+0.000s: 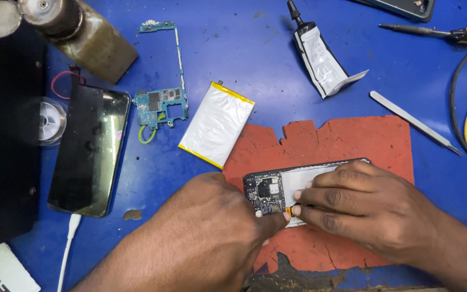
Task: The person removes a battery from a disassembled smartphone using a metal spudger, then reconnects a ribbon cable and places the battery back into the chassis. The hands also handle a small screwdriver and a screw during the process.
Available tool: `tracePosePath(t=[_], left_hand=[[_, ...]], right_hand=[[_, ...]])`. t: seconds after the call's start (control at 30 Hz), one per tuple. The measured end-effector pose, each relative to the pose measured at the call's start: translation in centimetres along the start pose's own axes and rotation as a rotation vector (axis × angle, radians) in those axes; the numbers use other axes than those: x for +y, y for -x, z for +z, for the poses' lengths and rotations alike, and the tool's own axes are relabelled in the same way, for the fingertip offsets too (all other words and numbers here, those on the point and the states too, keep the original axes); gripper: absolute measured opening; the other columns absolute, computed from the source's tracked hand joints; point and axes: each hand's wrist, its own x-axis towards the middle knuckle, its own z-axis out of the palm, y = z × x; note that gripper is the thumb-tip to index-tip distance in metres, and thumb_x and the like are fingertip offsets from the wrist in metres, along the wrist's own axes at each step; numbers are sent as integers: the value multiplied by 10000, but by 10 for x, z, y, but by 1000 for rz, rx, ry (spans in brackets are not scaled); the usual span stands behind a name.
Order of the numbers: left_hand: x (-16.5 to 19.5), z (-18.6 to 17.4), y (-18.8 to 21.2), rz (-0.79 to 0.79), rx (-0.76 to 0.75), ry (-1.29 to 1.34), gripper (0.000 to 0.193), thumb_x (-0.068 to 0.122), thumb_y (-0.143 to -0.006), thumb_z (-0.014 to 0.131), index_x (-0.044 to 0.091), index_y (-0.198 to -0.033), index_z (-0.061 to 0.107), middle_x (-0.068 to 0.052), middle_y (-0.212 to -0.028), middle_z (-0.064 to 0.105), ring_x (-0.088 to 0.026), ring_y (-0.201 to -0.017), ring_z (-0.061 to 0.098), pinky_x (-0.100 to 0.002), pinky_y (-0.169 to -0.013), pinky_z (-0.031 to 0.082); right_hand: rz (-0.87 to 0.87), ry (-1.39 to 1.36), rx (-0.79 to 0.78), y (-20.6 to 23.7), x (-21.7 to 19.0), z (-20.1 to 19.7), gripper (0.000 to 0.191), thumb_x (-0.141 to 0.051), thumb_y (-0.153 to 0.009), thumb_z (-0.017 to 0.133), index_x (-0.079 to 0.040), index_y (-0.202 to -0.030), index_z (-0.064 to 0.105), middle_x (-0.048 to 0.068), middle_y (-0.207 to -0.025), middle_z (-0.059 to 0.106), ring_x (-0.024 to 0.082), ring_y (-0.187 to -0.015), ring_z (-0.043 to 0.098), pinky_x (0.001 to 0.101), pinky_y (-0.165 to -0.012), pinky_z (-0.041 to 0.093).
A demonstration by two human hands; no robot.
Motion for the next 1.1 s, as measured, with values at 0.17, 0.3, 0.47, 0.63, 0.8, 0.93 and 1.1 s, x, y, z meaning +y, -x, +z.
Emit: tracePosePath(t=[0.17, 0.3, 0.47, 0.63, 0.8, 0.93, 1.1], left_hand=[[-2, 2, 0, 26, 34, -25, 364, 187, -671, 751, 78, -1018, 734, -125, -697, 698, -344, -669, 699, -515, -593, 520], [-3, 5, -1, 45, 51, -39, 369, 176, -677, 746, 83, -1034, 728, -109, -708, 699, -333, -674, 697, -508, -590, 511], [-5, 8, -3, 76, 64, -83, 352, 187, -684, 745, 83, -1020, 721, -105, -715, 698, -329, -698, 699, -506, -574, 499], [-5, 7, -4, 56, 23, -103, 346, 192, -697, 738, 88, -1026, 719, -112, -723, 706, -335, -727, 703, -515, -608, 504], [-4, 8, -3, 47, 36, -83, 358, 176, -676, 733, 68, -1016, 716, -127, -707, 707, -346, -700, 699, -513, -620, 513], [-3, 11, -2, -38, -11, -89, 436, 180, -730, 729, 115, -1161, 714, -126, -732, 704, -326, -736, 707, -504, -638, 518], [2, 11, 0, -77, -27, -89, 472, 177, -719, 729, 142, -1190, 713, -127, -720, 703, -332, -737, 705, -514, -601, 515]], right_hand=[[-5, -9, 19, -1, 0, 0, 212, -227, -876, 681, -107, -1029, 766, 71, -1115, 739, 238, -1058, 692, 402, -837, 532], [5, -7, 6, -1, 0, 0, 213, -226, -864, 688, -106, -1018, 771, 71, -1107, 745, 236, -1051, 697, 404, -832, 537], [7, 12, -7, 0, 2, -1, 223, -227, -842, 696, -101, -1004, 783, 73, -1091, 755, 239, -1038, 706, 403, -823, 550], [16, -4, 3, 1, 1, 1, 209, -231, -879, 685, -104, -1023, 767, 66, -1108, 742, 233, -1060, 697, 399, -841, 538], [27, -9, -1, 1, 1, 3, 229, -222, -874, 670, -104, -1043, 770, 69, -1114, 741, 239, -1063, 692, 405, -853, 531], [37, -5, -5, 0, 0, 3, 233, -223, -872, 672, -108, -1053, 765, 69, -1120, 739, 239, -1064, 691, 399, -850, 528], [24, 11, -12, -3, -4, 0, 258, -205, -827, 689, -90, -1044, 767, 74, -1109, 739, 254, -1052, 691, 416, -848, 534]])
